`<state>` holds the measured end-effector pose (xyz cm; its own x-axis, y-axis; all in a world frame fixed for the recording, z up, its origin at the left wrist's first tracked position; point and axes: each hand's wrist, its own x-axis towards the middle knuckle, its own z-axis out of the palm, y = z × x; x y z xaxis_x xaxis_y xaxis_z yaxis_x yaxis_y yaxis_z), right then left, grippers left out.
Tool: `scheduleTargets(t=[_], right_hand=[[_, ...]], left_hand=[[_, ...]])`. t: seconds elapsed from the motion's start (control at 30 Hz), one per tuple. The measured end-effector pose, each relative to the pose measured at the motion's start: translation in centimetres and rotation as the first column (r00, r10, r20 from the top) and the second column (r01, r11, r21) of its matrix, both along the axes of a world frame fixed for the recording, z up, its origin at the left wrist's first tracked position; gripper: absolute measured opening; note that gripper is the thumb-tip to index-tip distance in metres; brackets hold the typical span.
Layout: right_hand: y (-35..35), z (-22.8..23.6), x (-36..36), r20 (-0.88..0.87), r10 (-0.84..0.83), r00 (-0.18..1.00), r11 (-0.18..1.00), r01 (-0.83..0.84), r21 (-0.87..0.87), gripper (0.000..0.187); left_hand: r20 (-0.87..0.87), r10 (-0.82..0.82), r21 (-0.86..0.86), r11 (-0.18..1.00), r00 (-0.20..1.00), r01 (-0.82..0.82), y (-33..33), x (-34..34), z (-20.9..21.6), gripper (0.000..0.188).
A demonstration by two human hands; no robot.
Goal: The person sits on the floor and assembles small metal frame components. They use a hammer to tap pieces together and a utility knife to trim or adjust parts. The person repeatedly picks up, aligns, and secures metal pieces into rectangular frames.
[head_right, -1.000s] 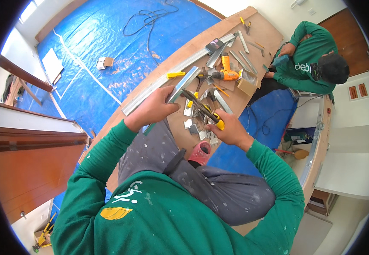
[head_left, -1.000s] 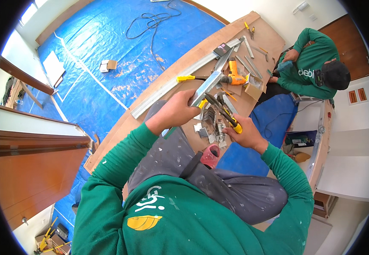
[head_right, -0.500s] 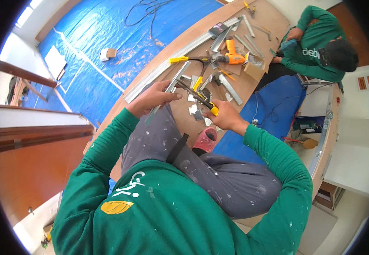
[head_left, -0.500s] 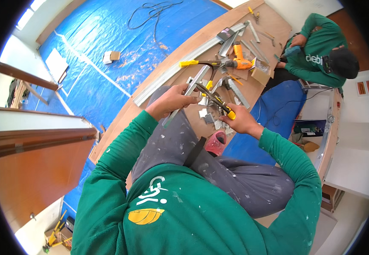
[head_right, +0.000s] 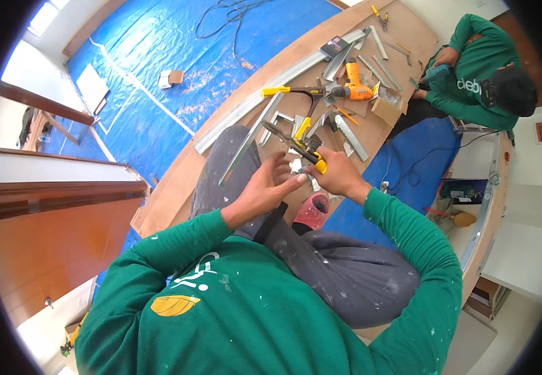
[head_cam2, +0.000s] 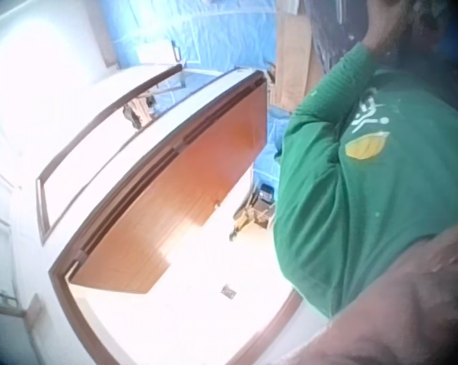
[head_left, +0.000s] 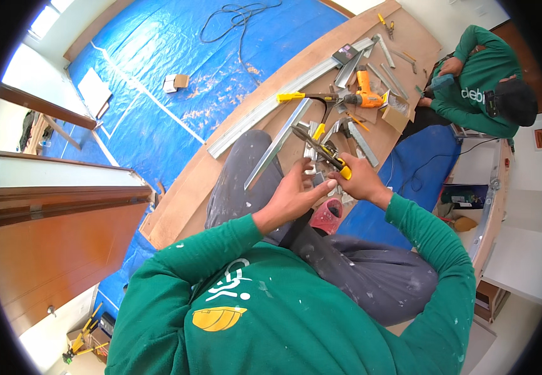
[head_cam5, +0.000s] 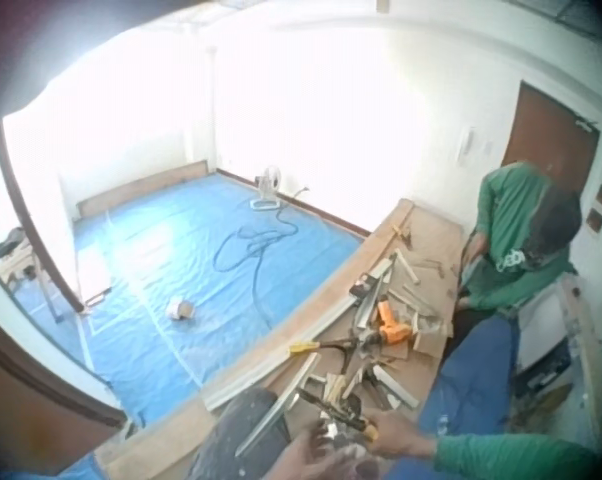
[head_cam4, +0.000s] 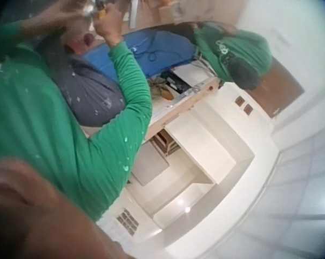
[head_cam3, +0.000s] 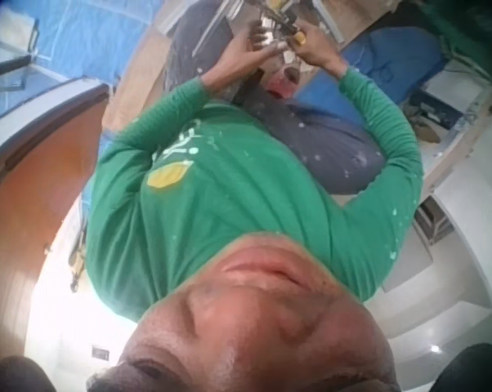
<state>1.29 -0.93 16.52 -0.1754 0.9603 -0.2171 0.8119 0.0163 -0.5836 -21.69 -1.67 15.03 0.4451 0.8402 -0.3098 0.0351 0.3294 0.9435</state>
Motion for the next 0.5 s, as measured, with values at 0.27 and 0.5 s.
scheduleTargets(t=[0.27, 0.5], right_hand=[[-1.2, -2.4, 1.6, -0.094, -0.025, 0.995, 0.996, 0.033, 0.086, 0.027], [-2.1, -5.4, 1.8, -0.049, 0.014, 0.999, 0.994, -0.019, -0.110, 0.033]], left_hand=[[0.508, -0.065, -0.367, 0.886, 0.859, 0.284, 2.6, 7.8, -6.6, 0.064], [0.612, 0.022, -0.456, 0.827, 0.790, 0.330, -1.8, 8.8, -9.0, 0.103]])
